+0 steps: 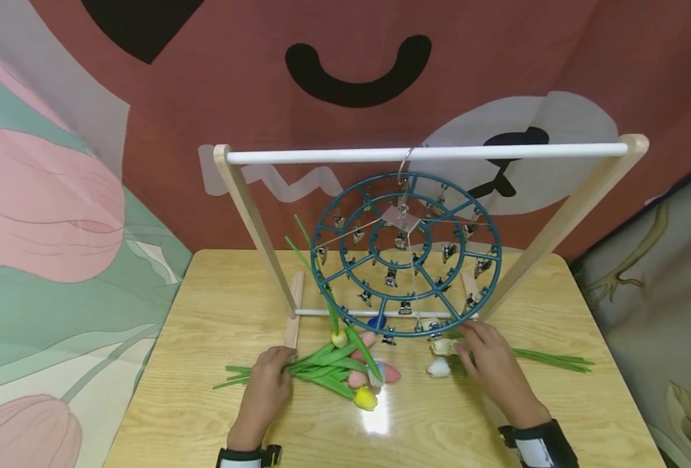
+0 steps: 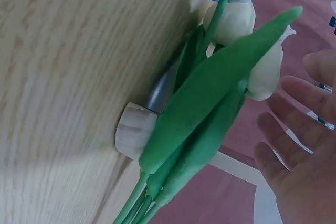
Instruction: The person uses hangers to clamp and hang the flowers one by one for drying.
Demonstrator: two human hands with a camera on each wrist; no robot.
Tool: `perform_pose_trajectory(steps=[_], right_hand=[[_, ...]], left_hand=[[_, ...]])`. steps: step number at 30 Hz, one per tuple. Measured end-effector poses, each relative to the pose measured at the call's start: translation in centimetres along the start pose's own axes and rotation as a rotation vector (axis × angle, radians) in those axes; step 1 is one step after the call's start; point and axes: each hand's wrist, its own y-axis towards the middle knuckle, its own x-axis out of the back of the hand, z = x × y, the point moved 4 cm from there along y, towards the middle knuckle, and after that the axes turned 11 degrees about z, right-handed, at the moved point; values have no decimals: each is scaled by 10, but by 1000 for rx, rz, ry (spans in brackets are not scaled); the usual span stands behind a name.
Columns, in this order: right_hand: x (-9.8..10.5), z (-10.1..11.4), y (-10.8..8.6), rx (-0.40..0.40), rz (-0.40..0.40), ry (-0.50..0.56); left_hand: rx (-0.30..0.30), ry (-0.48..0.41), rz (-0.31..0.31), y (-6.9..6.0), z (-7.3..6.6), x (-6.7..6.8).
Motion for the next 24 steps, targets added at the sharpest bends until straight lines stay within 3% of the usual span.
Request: perform_pose_trajectory(steps=[6,9,18,24], right_hand=[[-5,3,-1,38,6,-27],[-10,7,-1,62,13,-32],[-27,27,2,111,-37,-41],[-25,34,5,122,-50,-33]], left_hand=[[-24,161,1,2,4,-15],[-51,199,-5,2,3,-20],[-180,349,-106,-9,0,-18],[-239,390,-175,-17,-7,-11]])
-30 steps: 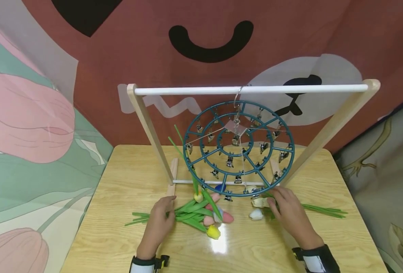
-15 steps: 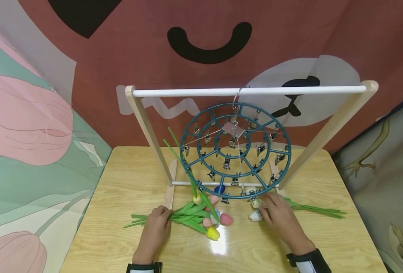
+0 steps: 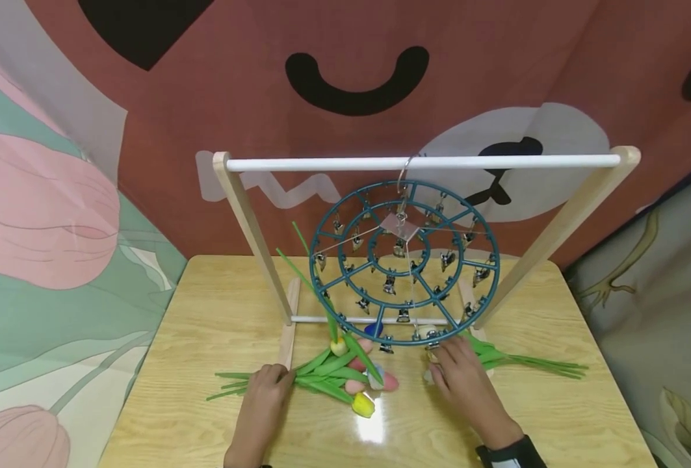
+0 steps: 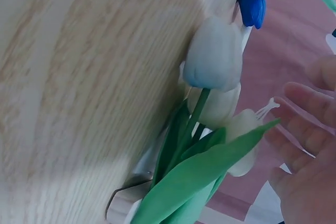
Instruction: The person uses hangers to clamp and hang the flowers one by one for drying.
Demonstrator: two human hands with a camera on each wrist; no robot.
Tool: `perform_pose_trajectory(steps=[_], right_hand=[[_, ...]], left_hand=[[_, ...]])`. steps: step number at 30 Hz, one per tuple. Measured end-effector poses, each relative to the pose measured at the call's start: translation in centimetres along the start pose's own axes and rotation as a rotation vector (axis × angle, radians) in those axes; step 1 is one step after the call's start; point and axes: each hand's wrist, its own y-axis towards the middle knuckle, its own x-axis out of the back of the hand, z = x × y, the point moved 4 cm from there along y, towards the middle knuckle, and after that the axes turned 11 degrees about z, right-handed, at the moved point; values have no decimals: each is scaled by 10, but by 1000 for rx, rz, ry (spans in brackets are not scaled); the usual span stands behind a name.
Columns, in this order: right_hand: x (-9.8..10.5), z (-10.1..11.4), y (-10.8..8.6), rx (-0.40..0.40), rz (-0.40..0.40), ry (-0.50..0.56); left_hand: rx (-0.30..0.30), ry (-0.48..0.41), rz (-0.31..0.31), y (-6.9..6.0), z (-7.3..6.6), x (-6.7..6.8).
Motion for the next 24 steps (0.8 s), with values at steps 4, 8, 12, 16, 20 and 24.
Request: perform_pose_trajectory(steps=[4,8,12,16,20,24], right_hand=[[3,6,0,10,-5,4],[8,14,1,81,-28,24],[11,26,3,139,-16,26],[13,38,7,193,-10,50],[15,49,9,219,-2,88],[14,58,11,221,46,136]], left_hand=[[2,-3,-7,1,-6,6],[-7,-4,-15,4,-17,14],[-24,7,-18,8,-27,21],[-32,17,-14,11,-33,24],[-36,20,-21,13,-37,28],[-36,18,-34,16,-42,35]])
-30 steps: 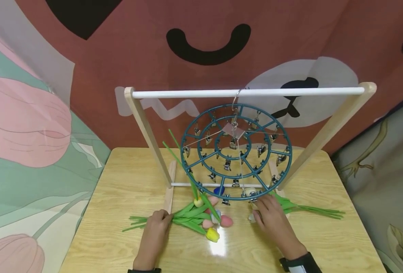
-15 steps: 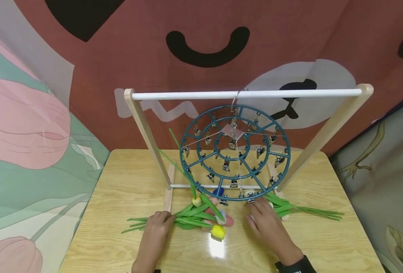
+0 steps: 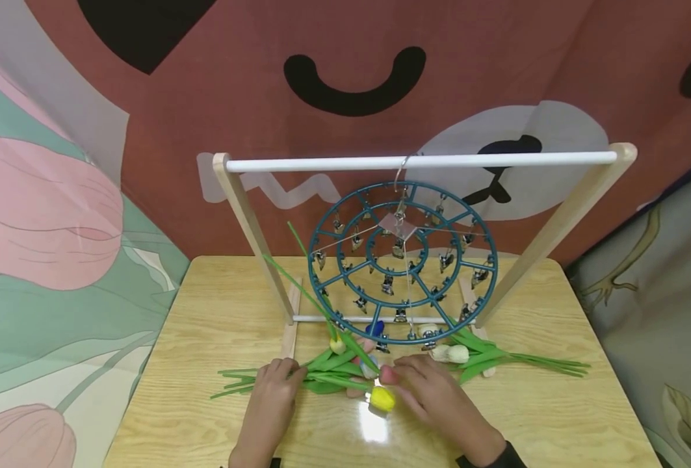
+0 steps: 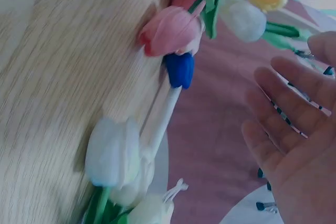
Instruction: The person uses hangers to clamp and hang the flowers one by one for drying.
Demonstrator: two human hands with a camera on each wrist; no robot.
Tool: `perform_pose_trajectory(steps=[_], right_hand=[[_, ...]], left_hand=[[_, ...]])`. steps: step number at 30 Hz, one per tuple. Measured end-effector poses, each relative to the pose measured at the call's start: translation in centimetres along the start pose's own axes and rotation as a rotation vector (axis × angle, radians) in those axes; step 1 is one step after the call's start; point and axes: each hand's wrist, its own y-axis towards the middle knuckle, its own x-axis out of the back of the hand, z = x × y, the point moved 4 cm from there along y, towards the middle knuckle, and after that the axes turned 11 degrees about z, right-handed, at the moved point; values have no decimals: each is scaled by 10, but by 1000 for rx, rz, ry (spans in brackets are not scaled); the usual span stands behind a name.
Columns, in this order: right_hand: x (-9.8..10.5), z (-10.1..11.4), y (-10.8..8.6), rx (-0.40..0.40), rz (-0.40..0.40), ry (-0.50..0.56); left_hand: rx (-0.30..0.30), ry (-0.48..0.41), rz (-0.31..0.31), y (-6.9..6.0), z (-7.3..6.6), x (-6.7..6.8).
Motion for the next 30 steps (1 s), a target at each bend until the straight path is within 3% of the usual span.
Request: perform_pose_trajectory(steps=[6,19,25,30], right_hand=[[-3,13,6,6,68,35],[1,20,20,7,77,-14],[-4,15,15,-87,129,49],[-13,6,7,-179,193,166]], left_hand=[[-15,-32,2,5,-9,7],[-108,-87,-35,15,-34,6],[-81,-114,-55,15,-41,1],[-52,-203,-134,7,-47,-3]])
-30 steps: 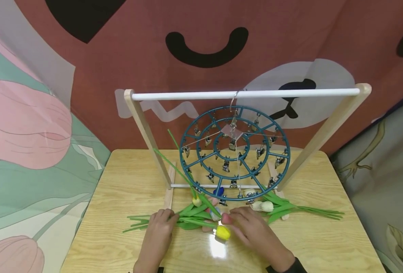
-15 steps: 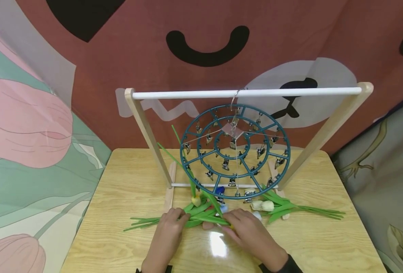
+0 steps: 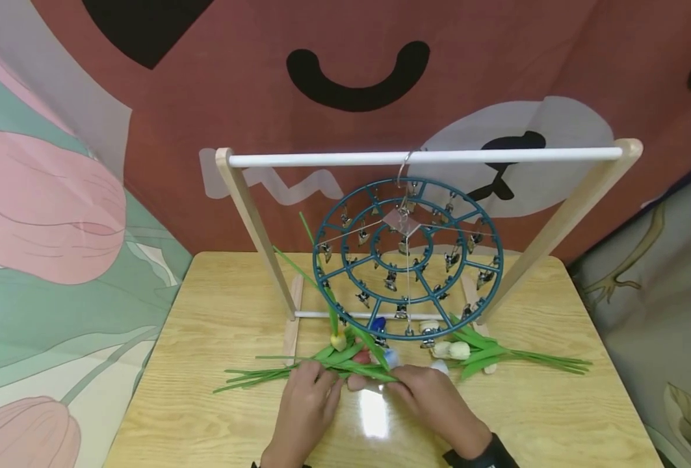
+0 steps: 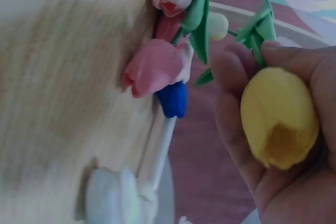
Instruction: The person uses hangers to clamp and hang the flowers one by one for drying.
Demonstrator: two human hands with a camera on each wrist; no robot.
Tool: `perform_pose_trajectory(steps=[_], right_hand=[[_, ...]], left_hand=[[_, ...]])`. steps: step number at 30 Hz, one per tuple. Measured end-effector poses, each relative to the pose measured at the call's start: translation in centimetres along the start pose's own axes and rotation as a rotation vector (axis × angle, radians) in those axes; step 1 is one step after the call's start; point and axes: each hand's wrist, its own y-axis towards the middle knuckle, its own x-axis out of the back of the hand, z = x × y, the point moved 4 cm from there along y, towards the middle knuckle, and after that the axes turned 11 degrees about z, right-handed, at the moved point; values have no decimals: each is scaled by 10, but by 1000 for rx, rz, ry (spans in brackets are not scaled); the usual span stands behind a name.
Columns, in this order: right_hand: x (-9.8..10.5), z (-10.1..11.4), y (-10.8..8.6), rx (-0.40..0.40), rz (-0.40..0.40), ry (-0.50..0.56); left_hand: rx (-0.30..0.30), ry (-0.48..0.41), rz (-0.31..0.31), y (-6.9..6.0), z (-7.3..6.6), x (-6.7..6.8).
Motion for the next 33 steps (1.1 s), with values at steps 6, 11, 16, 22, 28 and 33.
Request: perform_pose_trajectory(steps=[6,11,16,22,28,33], right_hand=[[-11,-10,-4,-12,144,333],[-17,-5,-4,9,217,617],[-21,2,1,15,230,686],[-11,7,4,-78,98,360],[11,11,5,-198,-197,248],[24,15,9,-179,-278,249]], left_hand=[[264,-555,118,-10,8,-24],[484,-1141,77,-13,13,-39],[524,-1468,2,-10,7,-49],[574,-1483,-51,-7,2,-52],[506,-1384,-151,-7,1,-45],[388,-1291,-225,-5,-1,-38]])
